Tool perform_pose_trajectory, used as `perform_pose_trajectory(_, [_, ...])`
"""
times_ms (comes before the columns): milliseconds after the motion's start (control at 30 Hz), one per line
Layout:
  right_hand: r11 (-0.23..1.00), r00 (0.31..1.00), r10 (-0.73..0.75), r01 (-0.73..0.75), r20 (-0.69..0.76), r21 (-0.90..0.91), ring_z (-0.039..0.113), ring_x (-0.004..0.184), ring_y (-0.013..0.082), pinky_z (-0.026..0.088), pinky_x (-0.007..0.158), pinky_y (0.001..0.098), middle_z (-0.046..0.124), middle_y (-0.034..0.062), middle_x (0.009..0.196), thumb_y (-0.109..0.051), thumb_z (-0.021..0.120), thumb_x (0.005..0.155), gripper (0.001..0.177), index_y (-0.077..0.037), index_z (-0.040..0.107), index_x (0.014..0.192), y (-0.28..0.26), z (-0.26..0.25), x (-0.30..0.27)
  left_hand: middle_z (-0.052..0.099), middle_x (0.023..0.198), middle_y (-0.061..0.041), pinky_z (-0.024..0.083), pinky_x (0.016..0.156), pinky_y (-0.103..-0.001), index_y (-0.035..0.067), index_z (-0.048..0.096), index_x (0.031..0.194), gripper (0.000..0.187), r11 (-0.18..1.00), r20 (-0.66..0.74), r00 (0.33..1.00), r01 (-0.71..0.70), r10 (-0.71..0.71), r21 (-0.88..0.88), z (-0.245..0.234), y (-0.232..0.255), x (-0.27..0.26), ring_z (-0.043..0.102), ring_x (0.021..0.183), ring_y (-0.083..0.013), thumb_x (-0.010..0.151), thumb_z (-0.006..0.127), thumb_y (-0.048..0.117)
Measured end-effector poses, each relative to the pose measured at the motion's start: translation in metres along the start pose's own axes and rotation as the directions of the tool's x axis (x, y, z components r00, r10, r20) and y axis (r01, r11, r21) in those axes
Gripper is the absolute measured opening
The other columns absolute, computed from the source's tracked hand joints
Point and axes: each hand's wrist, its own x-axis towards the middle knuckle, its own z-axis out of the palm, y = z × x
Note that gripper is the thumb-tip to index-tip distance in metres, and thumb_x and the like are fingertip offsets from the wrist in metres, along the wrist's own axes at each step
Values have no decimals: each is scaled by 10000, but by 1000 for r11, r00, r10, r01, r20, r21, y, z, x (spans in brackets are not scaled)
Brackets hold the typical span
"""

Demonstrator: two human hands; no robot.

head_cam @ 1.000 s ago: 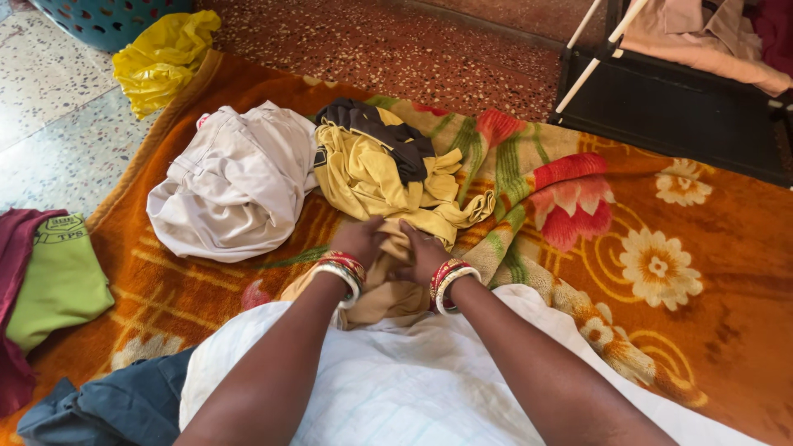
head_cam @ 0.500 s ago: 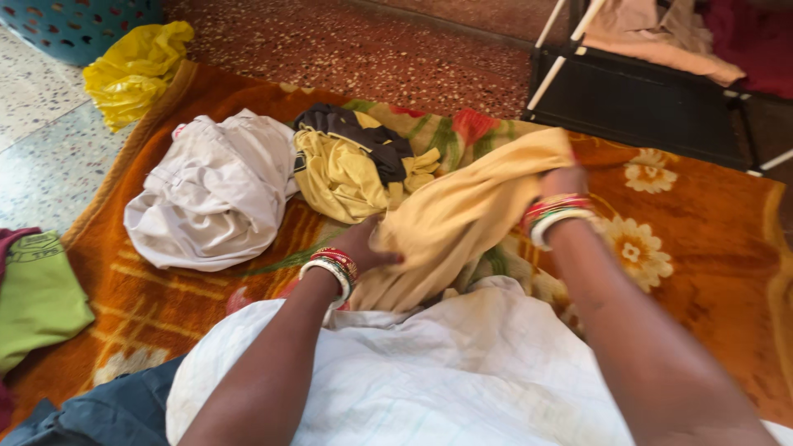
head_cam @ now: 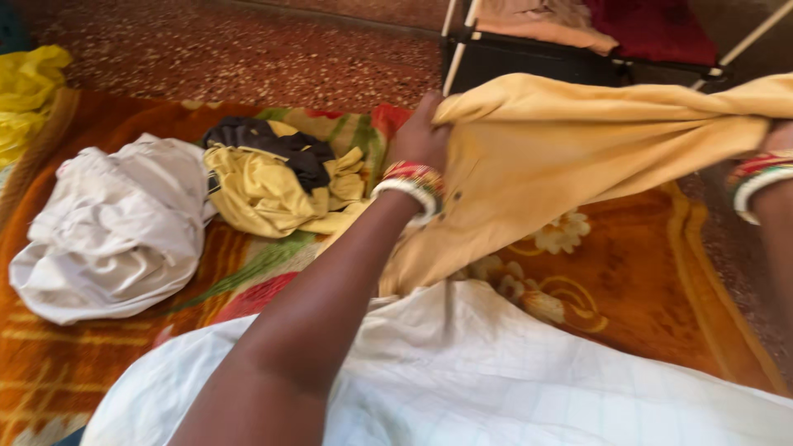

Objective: The person folds a dark green garment and places it on a small rack, then picks up a mustard-colored shirt, buttons it, and folds it neatly on the floor. The person smooths the fabric and folds the sleeves and body of the shirt.

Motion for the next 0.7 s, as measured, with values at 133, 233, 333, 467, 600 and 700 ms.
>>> perform_pose_trajectory(133, [975, 999, 38, -31, 28, -222, 644, 1193, 350, 494, 999, 440, 663, 181, 1326, -301, 705, 917, 492, -89, 648, 1357, 59, -46, 15, 705, 1271, -108, 595, 881, -431, 348, 466, 1446, 640, 969, -23, 969, -245, 245, 7, 46, 47, 2, 712, 1162, -298, 881, 631, 97])
perform_pose_trajectory(233, [909, 980, 143, -76, 135, -410, 631, 1224, 355, 483, 1025, 444, 650, 183, 1360, -317, 726, 912, 524, -95, 641, 1379, 125, -65, 2, 452, 1493, -172, 413, 1115, -481, 360, 304, 1541, 1039, 958, 146, 982, -149, 116, 243, 50, 11, -12, 445, 1374, -413, 686, 865, 174])
perform_pose_trajectory(333, [831, 909, 286, -77, 304, -550, 617, 1256, 360, 471, 1050, 447, 636, 184, 1393, -332, 746, 906, 557, -101, 635, 1401, 183, -61, -20, 361, 1577, -187, 349, 1185, -493, 204, 276, 1585, 1012, 832, 205, 946, 102, -251, 546, 39, -58, -25, 363, 1450, -417, 756, 851, 288])
perform_pose_trajectory(467, [853, 695, 386, -17, 607, -522, 667, 1198, 322, 508, 1026, 437, 694, 160, 1328, -371, 772, 890, 564, -90, 663, 1367, 223, -2, -61, 352, 1586, -189, 382, 1144, -490, 142, 270, 1585, 1109, 633, 22, 904, 282, -428, 720, 42, -150, -45, 390, 1416, -434, 694, 886, 381])
perform_pose_trajectory(600, [931, 582, 185, 153, 792, -331, 699, 1070, 290, 535, 967, 395, 682, 73, 1321, -337, 762, 866, 489, -145, 677, 1308, 220, 48, -106, 400, 1536, -248, 374, 1158, -460, 113, 382, 1546, 1096, 521, -36, 765, 472, -644, 711, 55, -198, -47, 437, 1393, -422, 684, 897, 552])
perform_pose_trajectory(700, [963, 488, 68, 196, 870, -184, 672, 1120, 297, 533, 973, 401, 640, 100, 1346, -338, 757, 859, 527, -151, 644, 1339, 202, 55, -134, 646, 1449, -226, 449, 1176, -444, 44, 650, 1403, 809, 414, -4, 768, 349, -640, 840, 69, -202, -49, 598, 1352, -387, 779, 799, 538])
